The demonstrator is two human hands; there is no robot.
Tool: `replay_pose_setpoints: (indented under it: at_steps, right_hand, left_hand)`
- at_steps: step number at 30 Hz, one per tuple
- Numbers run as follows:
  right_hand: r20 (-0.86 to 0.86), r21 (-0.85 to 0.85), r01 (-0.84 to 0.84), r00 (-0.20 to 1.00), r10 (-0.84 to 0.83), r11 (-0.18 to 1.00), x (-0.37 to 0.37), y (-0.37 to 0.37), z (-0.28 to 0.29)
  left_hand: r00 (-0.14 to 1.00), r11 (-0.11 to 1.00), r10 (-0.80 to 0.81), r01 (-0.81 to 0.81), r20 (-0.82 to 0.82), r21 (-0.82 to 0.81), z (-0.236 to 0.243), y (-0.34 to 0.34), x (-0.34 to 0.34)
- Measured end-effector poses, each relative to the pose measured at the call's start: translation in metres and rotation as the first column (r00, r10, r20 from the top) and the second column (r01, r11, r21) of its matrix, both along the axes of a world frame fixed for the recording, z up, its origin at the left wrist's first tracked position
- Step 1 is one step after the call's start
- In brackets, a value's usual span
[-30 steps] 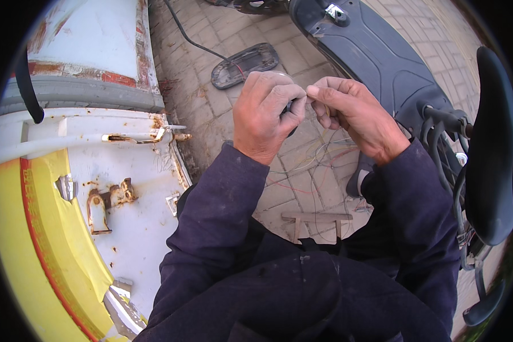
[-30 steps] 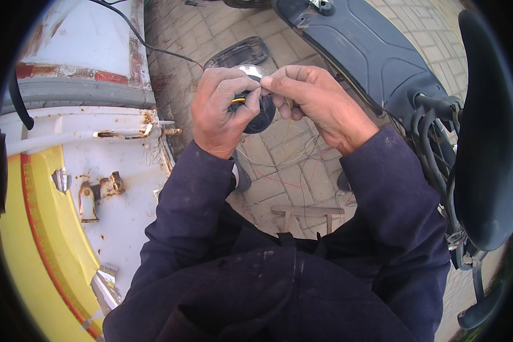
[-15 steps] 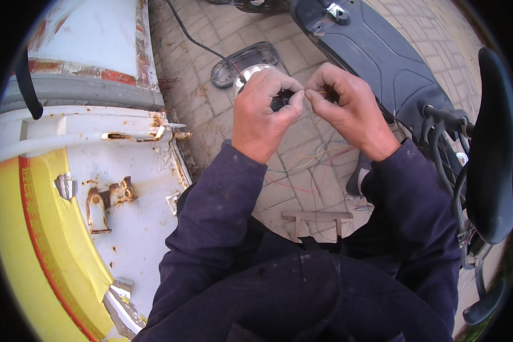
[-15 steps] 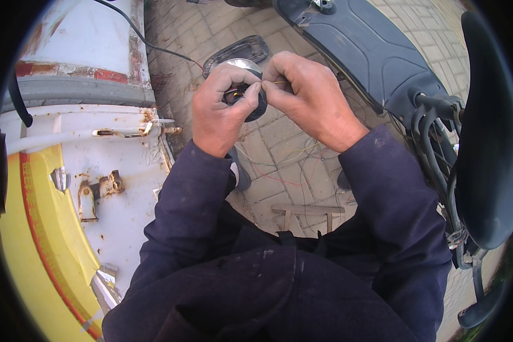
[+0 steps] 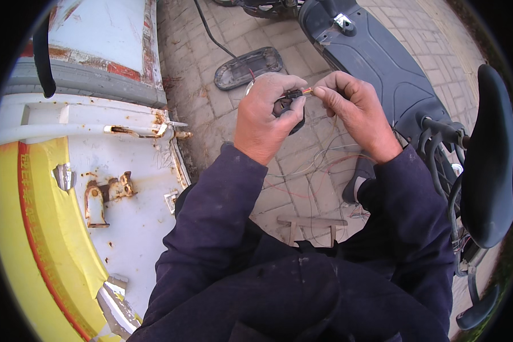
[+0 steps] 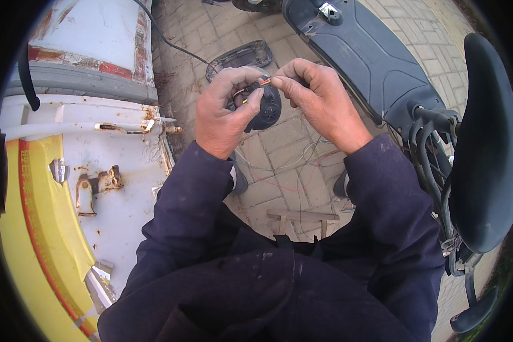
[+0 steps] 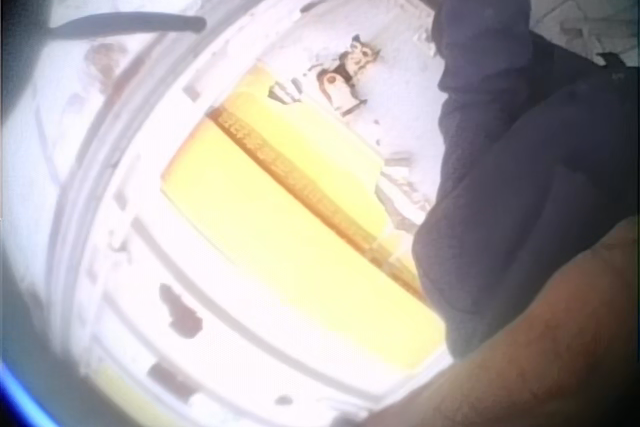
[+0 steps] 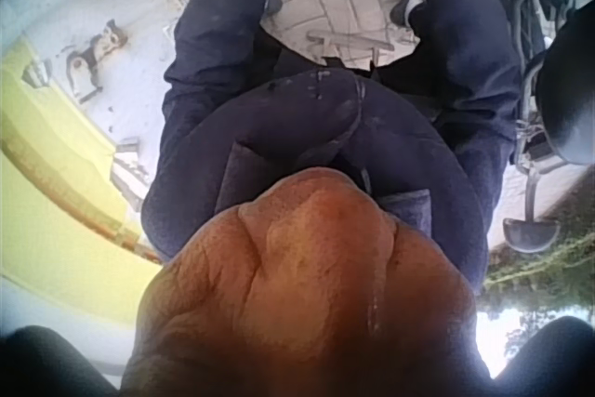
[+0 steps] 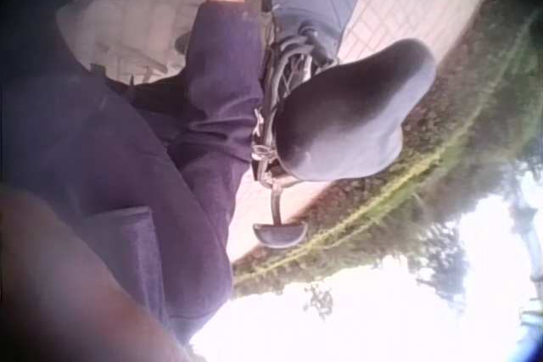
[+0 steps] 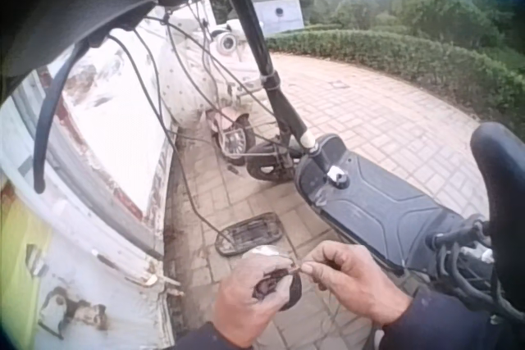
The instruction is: The person uses a screwdriver to open a small black electrical component and then strips and twists multiple colored wires by hand. They connect the wires to the component and the scooter's wiring harness, working on the scooter's electrical system.
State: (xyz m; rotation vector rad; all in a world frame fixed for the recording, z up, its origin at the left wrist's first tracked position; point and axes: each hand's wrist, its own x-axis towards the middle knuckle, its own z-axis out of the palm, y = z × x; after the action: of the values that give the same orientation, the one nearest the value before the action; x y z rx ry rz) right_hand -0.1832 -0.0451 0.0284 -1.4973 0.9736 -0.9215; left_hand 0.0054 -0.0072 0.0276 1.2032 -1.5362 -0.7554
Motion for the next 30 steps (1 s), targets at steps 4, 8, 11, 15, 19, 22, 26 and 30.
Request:
replay_pose_setpoints:
  at_steps: [4, 8, 11, 15, 19, 22, 26, 30]
  right_hand:
    - [0.01, 0.01, 0.018, 1.0, -0.018, 1.0, -0.001, 0.0, 0.001]
    - [-0.061, -0.132, 0.02, 0.998, -0.028, 0.991, -0.003, 0.004, 0.003]
    - [-0.118, -0.218, 0.016, 0.992, -0.043, 0.976, -0.003, 0.006, 0.003]
    - [-0.208, -0.442, -0.01, 0.974, -0.091, 0.897, -0.001, 0.006, 0.004]
    - [-0.408, -0.773, -0.193, 0.881, -0.24, 0.604, -0.004, 0.001, 0.008]
    - [-0.474, -0.843, -0.341, 0.836, -0.276, 0.415, -0.006, -0.003, 0.012]
    - [-0.476, -0.861, -0.372, 0.83, -0.29, 0.347, -0.001, -0.002, 0.012]
    - [-0.301, -0.499, -0.109, 0.952, -0.055, 0.86, 0.003, 0.003, 0.011]
  left_hand:
    - [0.958, 0.936, 0.096, 0.005, 0.27, -0.352, -0.007, -0.007, -0.002]
    - [0.953, 0.923, 0.117, 0.0, 0.279, -0.386, -0.011, -0.008, -0.005]
    - [0.958, 0.904, 0.105, 0.02, 0.268, -0.426, -0.011, -0.009, -0.006]
    - [0.945, 0.905, 0.103, 0.04, 0.309, -0.424, -0.01, -0.01, -0.004]
    - [0.924, 0.913, 0.105, 0.057, 0.368, -0.404, -0.009, -0.01, -0.002]
    - [0.966, 0.974, -0.047, 0.1, 0.256, -0.201, -0.005, -0.011, 0.001]
    - [0.981, 0.936, -0.173, 0.191, -0.087, 0.296, 0.004, -0.006, 0.009]
    - [0.985, 0.928, -0.137, 0.165, -0.107, 0.333, 0.006, -0.005, 0.011]
